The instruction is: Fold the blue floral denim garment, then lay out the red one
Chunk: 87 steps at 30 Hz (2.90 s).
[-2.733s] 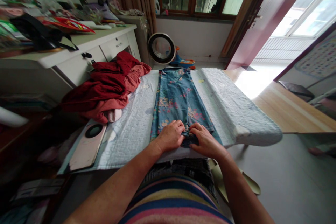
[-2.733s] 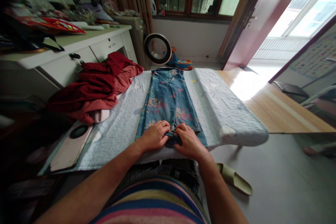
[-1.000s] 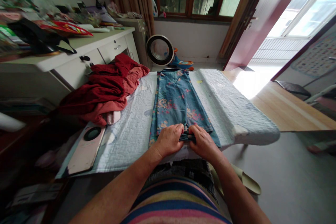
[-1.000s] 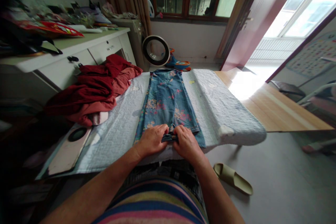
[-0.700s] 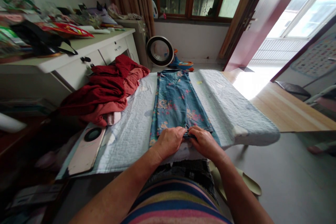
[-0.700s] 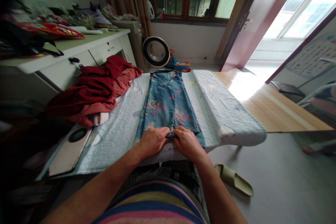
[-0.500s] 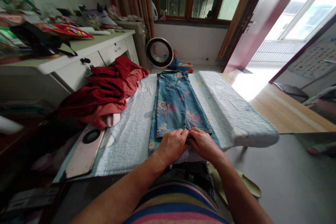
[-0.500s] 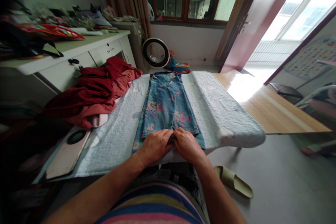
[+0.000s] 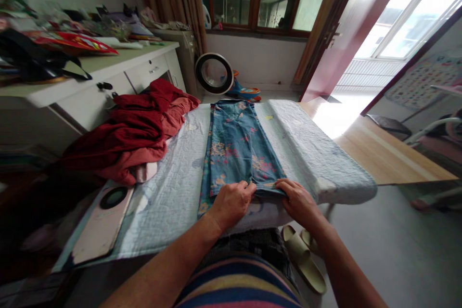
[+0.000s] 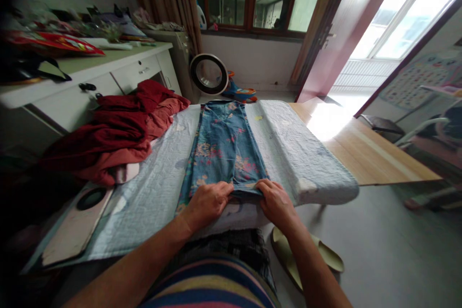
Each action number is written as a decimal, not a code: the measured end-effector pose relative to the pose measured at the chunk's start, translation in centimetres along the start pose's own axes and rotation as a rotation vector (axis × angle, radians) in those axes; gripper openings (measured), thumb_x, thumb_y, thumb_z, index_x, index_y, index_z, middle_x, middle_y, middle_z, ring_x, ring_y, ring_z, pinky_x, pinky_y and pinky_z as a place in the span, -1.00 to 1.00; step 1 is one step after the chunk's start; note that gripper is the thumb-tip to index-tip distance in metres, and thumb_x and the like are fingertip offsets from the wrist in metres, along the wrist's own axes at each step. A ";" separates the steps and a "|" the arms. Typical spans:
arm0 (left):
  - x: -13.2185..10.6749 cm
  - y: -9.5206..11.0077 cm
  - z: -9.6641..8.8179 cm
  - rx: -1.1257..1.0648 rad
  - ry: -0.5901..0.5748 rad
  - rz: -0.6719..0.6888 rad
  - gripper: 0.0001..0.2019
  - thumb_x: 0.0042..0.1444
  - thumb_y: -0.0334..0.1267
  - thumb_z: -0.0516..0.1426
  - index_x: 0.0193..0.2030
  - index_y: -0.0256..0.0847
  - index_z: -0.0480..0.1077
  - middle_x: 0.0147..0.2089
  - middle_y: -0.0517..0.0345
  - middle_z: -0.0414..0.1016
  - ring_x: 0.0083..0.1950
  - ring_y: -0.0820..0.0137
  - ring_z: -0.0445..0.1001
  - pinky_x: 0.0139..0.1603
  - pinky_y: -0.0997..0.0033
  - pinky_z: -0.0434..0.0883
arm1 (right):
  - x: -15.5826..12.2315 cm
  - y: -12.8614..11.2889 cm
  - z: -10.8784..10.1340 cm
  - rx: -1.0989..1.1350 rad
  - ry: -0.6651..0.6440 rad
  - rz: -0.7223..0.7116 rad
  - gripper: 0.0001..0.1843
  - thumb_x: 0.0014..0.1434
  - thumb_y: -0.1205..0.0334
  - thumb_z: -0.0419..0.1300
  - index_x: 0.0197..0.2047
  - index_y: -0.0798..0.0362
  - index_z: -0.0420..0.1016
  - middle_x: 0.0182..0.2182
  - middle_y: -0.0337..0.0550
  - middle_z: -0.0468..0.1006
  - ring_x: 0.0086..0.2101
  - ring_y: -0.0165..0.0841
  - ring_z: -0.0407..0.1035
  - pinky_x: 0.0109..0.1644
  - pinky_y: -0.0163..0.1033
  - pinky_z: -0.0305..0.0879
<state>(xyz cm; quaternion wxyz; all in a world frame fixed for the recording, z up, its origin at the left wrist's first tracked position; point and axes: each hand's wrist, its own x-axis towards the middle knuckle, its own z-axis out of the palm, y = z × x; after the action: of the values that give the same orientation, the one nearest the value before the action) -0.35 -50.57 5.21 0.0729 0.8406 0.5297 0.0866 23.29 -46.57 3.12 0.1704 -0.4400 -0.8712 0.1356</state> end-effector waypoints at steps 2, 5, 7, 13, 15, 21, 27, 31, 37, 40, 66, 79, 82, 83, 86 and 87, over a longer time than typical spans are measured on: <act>0.2 -0.1 -0.2 -0.008 -0.003 -0.009 -0.82 0.33 -0.27 -0.06 -0.06 -0.12 0.34 -0.20 0.10 0.49 -0.20 0.29 0.52 -0.22 0.36 0.38 | -0.5 0.6 -0.1 -0.007 0.050 0.010 -0.54 -0.04 0.54 0.01 -0.08 0.01 0.39 -0.02 -0.08 0.48 0.00 -0.24 0.36 0.16 -0.10 0.23; 0.3 -0.2 -0.3 -0.004 -0.006 -0.023 -0.82 0.33 -0.25 -0.04 -0.04 -0.11 0.34 -0.21 0.12 0.50 -0.21 0.29 0.53 -0.23 0.37 0.37 | -1.0 0.7 0.2 -0.005 0.153 0.023 -0.51 -0.07 0.53 0.05 -0.05 0.01 0.37 0.03 -0.04 0.43 0.04 -0.17 0.31 0.16 -0.04 0.24; 0.4 -0.3 -0.5 0.005 -0.009 -0.028 -0.80 0.33 -0.24 -0.03 0.03 -0.09 0.32 -0.23 0.13 0.51 -0.23 0.29 0.53 -0.26 0.38 0.36 | -1.1 0.5 0.3 0.024 0.232 0.018 -0.53 -0.05 0.51 0.08 -0.04 0.01 0.35 -0.01 -0.02 0.42 0.03 -0.16 0.31 0.14 -0.03 0.26; 0.5 -0.6 -0.9 0.022 -0.017 -0.034 -0.78 0.34 -0.19 -0.03 0.06 -0.05 0.31 -0.24 0.17 0.53 -0.26 0.29 0.54 -0.33 0.39 0.31 | -1.1 0.0 -0.7 0.210 0.337 -0.024 -0.82 0.20 0.37 0.08 -0.14 0.00 0.42 -0.21 -0.11 0.48 -0.15 -0.28 0.40 -0.02 -0.17 0.34; 0.6 -0.6 -0.9 0.016 -0.016 -0.036 -0.80 0.33 -0.18 -0.02 0.03 -0.05 0.33 -0.24 0.16 0.53 -0.26 0.29 0.54 -0.34 0.39 0.30 | -0.9 0.2 -1.1 0.270 0.322 -0.008 -0.87 0.23 0.30 0.11 -0.16 0.01 0.46 -0.26 -0.14 0.51 -0.21 -0.30 0.43 -0.09 -0.23 0.35; 0.9 -1.3 -0.3 -0.066 0.031 -0.042 -0.81 0.32 -0.13 0.02 -0.02 -0.05 0.37 -0.22 0.16 0.55 -0.19 0.28 0.53 -0.25 0.38 0.30 | 0.0 1.4 -1.4 0.360 0.346 0.161 -0.80 0.20 0.09 0.19 -0.23 0.01 0.54 -0.34 -0.18 0.60 -0.29 -0.30 0.48 -0.16 -0.26 0.35; 1.3 -2.0 -0.1 -0.119 0.034 -0.029 -0.78 0.32 -0.11 0.02 -0.02 -0.04 0.41 -0.18 0.17 0.56 -0.16 0.28 0.54 -0.22 0.37 0.32 | 1.5 2.5 -0.8 0.329 0.316 0.289 -0.65 0.21 -0.05 0.10 -0.39 0.02 0.52 -0.53 -0.27 0.49 -0.45 -0.37 0.37 -0.32 -0.32 0.21; 1.8 -2.3 -0.3 -0.171 0.030 -0.020 -0.77 0.29 -0.13 0.05 -0.03 -0.06 0.46 -0.16 0.16 0.58 -0.15 0.30 0.54 -0.17 0.39 0.35 | 2.3 3.2 -0.2 0.318 0.275 0.312 -0.50 0.26 -0.11 -0.01 -0.56 0.02 0.37 -0.64 -0.31 0.29 -0.54 -0.42 0.22 -0.41 -0.32 0.09; 2.6 -3.2 -0.6 -0.262 0.002 0.004 -0.77 0.22 -0.17 0.12 -0.04 -0.08 0.51 -0.13 0.17 0.60 -0.10 0.29 0.55 -0.11 0.40 0.37 | 2.1 1.0 -0.5 0.132 0.419 0.276 -0.70 0.27 0.03 0.06 -0.31 0.03 0.48 -0.41 -0.18 0.50 -0.35 -0.30 0.38 -0.20 -0.23 0.25; 2.7 -3.3 -0.6 -0.283 -0.009 0.011 -0.78 0.21 -0.18 0.13 -0.05 -0.07 0.51 -0.14 0.17 0.61 -0.11 0.30 0.55 -0.11 0.42 0.37 | 2.0 -2.3 -0.1 -0.057 0.548 0.122 -0.76 0.28 0.16 0.08 -0.06 0.02 0.47 -0.08 -0.03 0.51 -0.03 -0.17 0.35 0.14 -0.02 0.17; -0.8 -2.0 -0.2 -0.232 0.029 -0.056 -0.79 0.17 -0.20 0.21 -0.08 -0.11 0.35 -0.21 0.15 0.53 -0.15 0.29 0.51 -0.12 0.37 0.34 | 3.7 -4.8 2.3 0.059 0.017 -0.192 -0.68 0.16 0.24 0.29 0.01 -0.08 0.52 0.09 -0.05 0.38 0.02 -0.16 0.26 0.10 -0.02 0.24; 2.9 -6.0 -4.0 -0.593 0.023 0.016 -0.73 0.35 -0.12 -0.07 -0.13 -0.15 0.40 -0.18 0.19 0.56 -0.13 0.40 0.51 -0.06 0.45 0.38 | 4.5 -4.7 1.4 0.151 -0.057 -0.293 -0.67 0.18 0.43 0.14 -0.03 -0.05 0.50 -0.11 -0.15 0.52 -0.14 -0.28 0.32 0.01 -0.13 0.26; 6.1 -8.0 -3.3 -0.504 0.068 0.109 -0.77 0.31 -0.27 -0.03 -0.03 -0.16 0.42 0.17 0.08 0.47 0.22 0.35 0.38 0.25 0.32 0.26 | 4.9 -4.8 1.0 0.166 -0.076 -0.290 -0.63 0.14 0.49 0.13 -0.03 -0.03 0.49 -0.12 -0.16 0.52 -0.15 -0.28 0.33 -0.01 -0.15 0.28; 7.2 -8.5 -2.9 -0.457 0.054 0.143 -0.75 0.30 -0.29 -0.01 0.01 -0.16 0.42 0.24 0.07 0.42 0.31 0.32 0.28 0.32 0.26 0.19 | 5.1 -4.9 0.9 0.170 -0.080 -0.286 -0.62 0.13 0.51 0.13 -0.04 -0.03 0.49 -0.13 -0.16 0.52 -0.15 -0.28 0.33 -0.01 -0.15 0.28; 10.4 -8.9 -2.0 -0.316 0.002 0.217 -0.67 0.33 -0.22 -0.01 0.17 -0.12 0.36 0.38 0.06 0.24 0.45 0.26 0.06 0.40 0.04 0.04 | 5.5 -5.2 0.3 0.178 -0.078 -0.277 -0.62 0.10 0.54 0.12 -0.06 -0.02 0.48 -0.16 -0.17 0.53 -0.17 -0.28 0.32 -0.03 -0.17 0.28; 11.4 -8.9 -1.8 -0.275 -0.007 0.240 -0.64 0.34 -0.19 -0.02 0.22 -0.10 0.32 0.41 0.06 0.19 0.46 0.25 0.02 0.41 -0.01 0.01 | 5.6 -5.3 0.1 0.181 -0.075 -0.276 -0.62 0.10 0.54 0.12 -0.06 -0.02 0.48 -0.17 -0.17 0.52 -0.17 -0.28 0.32 -0.03 -0.17 0.28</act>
<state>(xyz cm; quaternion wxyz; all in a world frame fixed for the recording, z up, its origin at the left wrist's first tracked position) -3.71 -36.47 5.84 0.1783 0.8802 0.4085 0.1632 16.35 -45.06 6.05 0.1936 -0.2938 -0.9132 0.2055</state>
